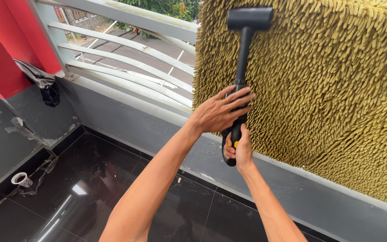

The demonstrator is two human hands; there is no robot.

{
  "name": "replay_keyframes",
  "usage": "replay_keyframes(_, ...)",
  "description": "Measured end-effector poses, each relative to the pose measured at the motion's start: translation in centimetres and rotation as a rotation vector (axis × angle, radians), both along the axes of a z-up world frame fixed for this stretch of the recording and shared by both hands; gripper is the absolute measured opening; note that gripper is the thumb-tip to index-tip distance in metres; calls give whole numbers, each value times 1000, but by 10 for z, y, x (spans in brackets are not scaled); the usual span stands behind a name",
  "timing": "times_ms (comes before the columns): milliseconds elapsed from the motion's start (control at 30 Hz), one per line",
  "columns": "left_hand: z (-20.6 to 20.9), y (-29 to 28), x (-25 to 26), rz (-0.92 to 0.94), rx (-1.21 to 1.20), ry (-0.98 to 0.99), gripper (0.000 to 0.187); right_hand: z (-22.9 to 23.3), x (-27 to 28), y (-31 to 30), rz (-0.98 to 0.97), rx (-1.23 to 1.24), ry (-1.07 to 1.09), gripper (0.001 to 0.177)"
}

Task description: The person cleans a green shaggy rug hanging on a balcony railing using a handheld vacuum tool, moving the tool across the surface of the rug.

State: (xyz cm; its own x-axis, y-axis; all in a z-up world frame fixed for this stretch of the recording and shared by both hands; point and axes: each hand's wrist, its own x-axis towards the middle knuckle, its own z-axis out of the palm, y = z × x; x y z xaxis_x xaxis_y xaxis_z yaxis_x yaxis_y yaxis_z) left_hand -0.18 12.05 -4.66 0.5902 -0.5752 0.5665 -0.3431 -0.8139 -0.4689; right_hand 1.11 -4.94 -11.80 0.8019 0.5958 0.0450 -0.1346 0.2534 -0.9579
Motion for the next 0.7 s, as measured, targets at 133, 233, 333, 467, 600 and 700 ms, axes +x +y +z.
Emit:
replay_keyframes(133, -38, -3, -12, 4, -47, 66, 54, -43, -9, -4, 0, -40, 71, 69)
replay_keyframes(233, -56, -7, -21, -16, -58, 89, 52, -63, -17, -6, 4, -42, 129, 70)
replay_keyframes(333, -57, -10, -25, -58, -78, 68, 53, -64, -24, -10, -13, -49, 91, 68)
replay_keyframes(467, -37, -12, -30, -65, -56, 38, 52, -43, -28, -12, -44, -24, 68, 70)
replay_keyframes(600, -2, -18, -13, -118, -76, -82, 54, -6, -15, -10, -87, 10, -67, 70)
replay_keyframes(700, 18, -27, -3, -58, -33, -111, 54, 16, -4, -20, -87, 32, -89, 69)
